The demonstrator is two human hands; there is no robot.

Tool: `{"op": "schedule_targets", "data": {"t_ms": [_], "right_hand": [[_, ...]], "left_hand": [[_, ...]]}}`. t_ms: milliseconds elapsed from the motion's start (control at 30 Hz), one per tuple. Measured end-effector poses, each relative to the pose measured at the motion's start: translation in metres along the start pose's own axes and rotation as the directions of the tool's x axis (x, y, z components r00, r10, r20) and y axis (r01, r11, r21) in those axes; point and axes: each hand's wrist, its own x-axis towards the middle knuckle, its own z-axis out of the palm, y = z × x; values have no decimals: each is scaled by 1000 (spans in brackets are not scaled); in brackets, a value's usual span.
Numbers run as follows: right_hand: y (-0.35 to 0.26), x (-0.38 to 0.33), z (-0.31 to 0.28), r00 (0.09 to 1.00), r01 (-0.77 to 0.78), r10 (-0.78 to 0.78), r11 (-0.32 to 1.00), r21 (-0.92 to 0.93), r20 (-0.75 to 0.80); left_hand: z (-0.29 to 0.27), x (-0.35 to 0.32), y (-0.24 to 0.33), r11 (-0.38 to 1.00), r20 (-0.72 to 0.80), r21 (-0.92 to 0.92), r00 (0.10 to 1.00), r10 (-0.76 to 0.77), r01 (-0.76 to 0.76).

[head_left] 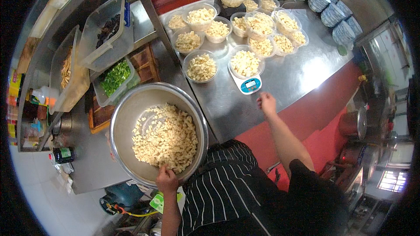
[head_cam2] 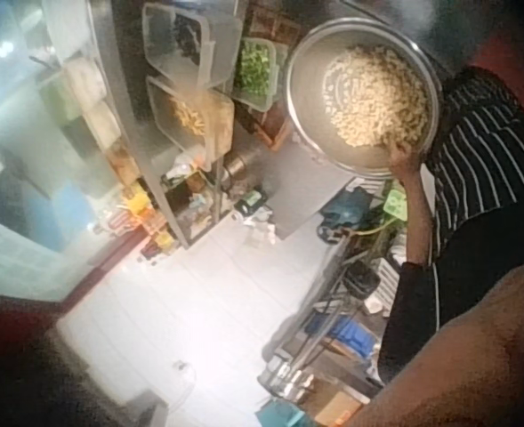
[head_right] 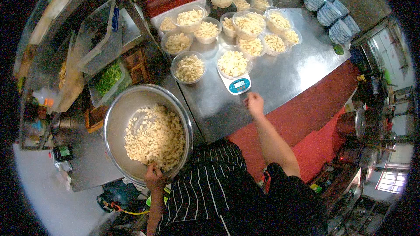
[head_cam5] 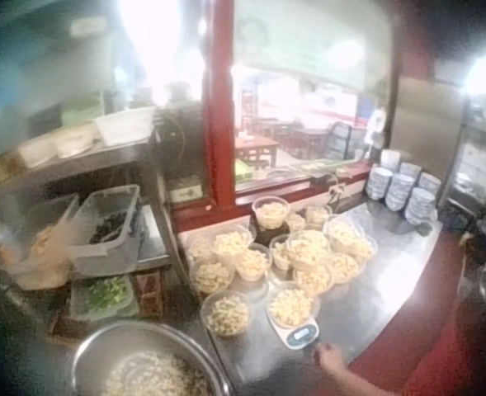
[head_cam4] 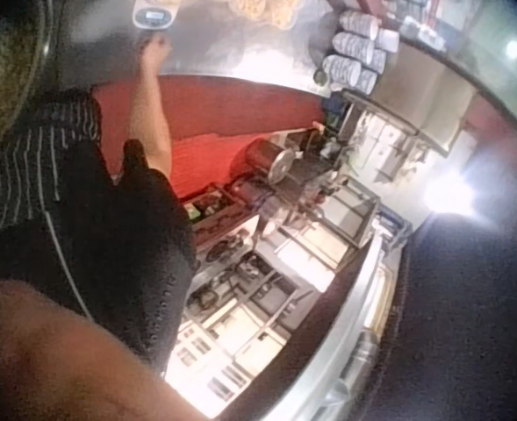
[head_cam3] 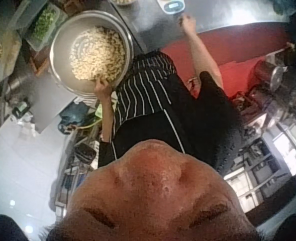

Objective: The person portions chopped items from a large metal bowl into small plastic containers using a plastic cup as a scoop, then checks the weight of the containers on a digital scale and organizes them on a stainless steel counter.

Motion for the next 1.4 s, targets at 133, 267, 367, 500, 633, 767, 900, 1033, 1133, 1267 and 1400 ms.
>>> {"op": "schedule_targets", "data": {"t_ms": [133,267,367,500,633,767,900,1033,1133,1267,1400], "right_hand": [[-40,44,-14,990,-8,32,985,175,-134],[-65,44,16,992,-112,95,961,252,79],[-69,46,49,988,-116,89,969,219,128],[-35,102,14,823,183,-239,970,-157,-515],[-98,36,50,828,385,-418,908,-163,-374],[-128,-21,91,678,735,-689,634,-241,256],[-93,-118,179,-23,943,-477,282,178,879],[-35,-190,230,50,999,310,-9,-49,949],[21,-222,235,66,996,81,48,-70,995],[48,-210,247,-308,926,-252,141,350,917],[36,-203,253,-59,926,-241,349,143,969]], "left_hand": [[-4,3,7,1000,33,21,999,-6,5],[-4,1,4,996,51,89,999,-14,10],[-3,-1,-3,991,117,103,989,-91,80],[14,7,15,995,33,-84,998,55,-52],[-4,-4,-2,999,-21,38,1000,19,-18],[-2,-2,9,1000,-5,30,1000,6,-6],[-1,-2,0,999,34,47,999,23,-24],[1,-3,-1,996,55,75,997,-49,45],[1,-2,3,993,44,105,997,-59,54],[5,-2,-6,988,72,117,991,-114,105],[3,-5,-8,979,100,131,981,-167,154]]}}
